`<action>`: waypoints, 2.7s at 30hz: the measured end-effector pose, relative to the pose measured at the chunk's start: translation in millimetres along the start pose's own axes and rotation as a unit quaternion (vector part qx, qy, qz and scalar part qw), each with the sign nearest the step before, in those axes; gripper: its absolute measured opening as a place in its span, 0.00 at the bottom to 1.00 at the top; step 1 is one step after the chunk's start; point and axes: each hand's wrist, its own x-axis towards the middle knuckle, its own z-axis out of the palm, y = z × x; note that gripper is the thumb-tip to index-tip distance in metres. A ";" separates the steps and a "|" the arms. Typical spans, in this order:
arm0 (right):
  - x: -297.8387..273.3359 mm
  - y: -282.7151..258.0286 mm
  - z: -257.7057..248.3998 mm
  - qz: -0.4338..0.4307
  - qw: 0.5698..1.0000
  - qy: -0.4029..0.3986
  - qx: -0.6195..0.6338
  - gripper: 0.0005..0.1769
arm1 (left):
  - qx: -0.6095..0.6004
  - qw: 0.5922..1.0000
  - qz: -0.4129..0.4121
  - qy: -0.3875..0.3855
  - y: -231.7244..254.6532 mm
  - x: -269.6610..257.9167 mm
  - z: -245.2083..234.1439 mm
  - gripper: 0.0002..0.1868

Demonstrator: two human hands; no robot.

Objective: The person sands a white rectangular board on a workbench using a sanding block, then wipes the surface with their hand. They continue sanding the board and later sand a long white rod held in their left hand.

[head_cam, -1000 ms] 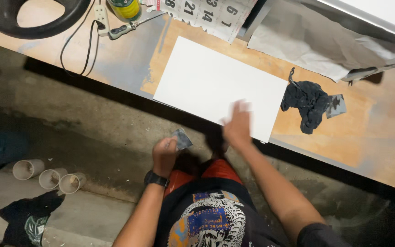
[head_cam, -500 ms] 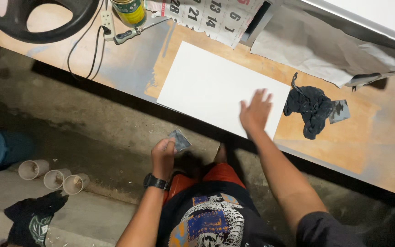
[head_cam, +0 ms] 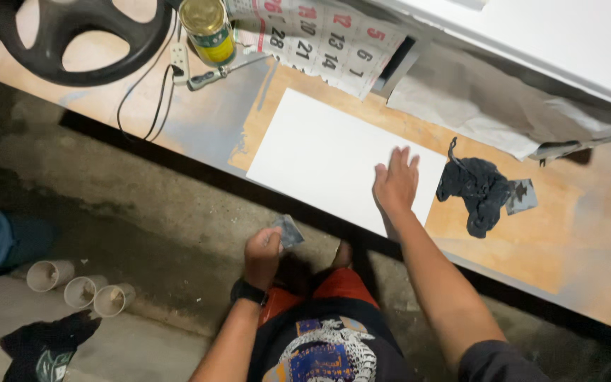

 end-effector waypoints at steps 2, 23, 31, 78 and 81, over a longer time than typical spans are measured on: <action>-12.7 -25.7 25.2 -0.015 1.000 0.024 -0.001 0.46 | -0.076 0.995 -0.063 -0.007 3.5 2.1 0.8 0.12; -29.9 -116.6 67.5 -0.302 0.948 -0.094 -0.033 0.45 | -0.110 0.987 -0.109 0.036 11.1 -2.1 -50.2 0.21; -45.3 -150.0 58.0 -0.627 0.767 -0.127 0.048 0.16 | -0.165 0.970 -0.170 0.061 29.3 15.1 -54.0 0.14; -71.9 -210.4 93.1 -0.844 0.472 -0.104 -0.233 0.31 | -0.162 0.957 -0.220 0.097 32.9 -5.9 -81.3 0.19; 12.1 -182.6 125.3 -0.512 0.826 -0.207 0.111 0.35 | -0.188 0.953 -0.219 0.090 47.5 -4.1 -89.8 0.20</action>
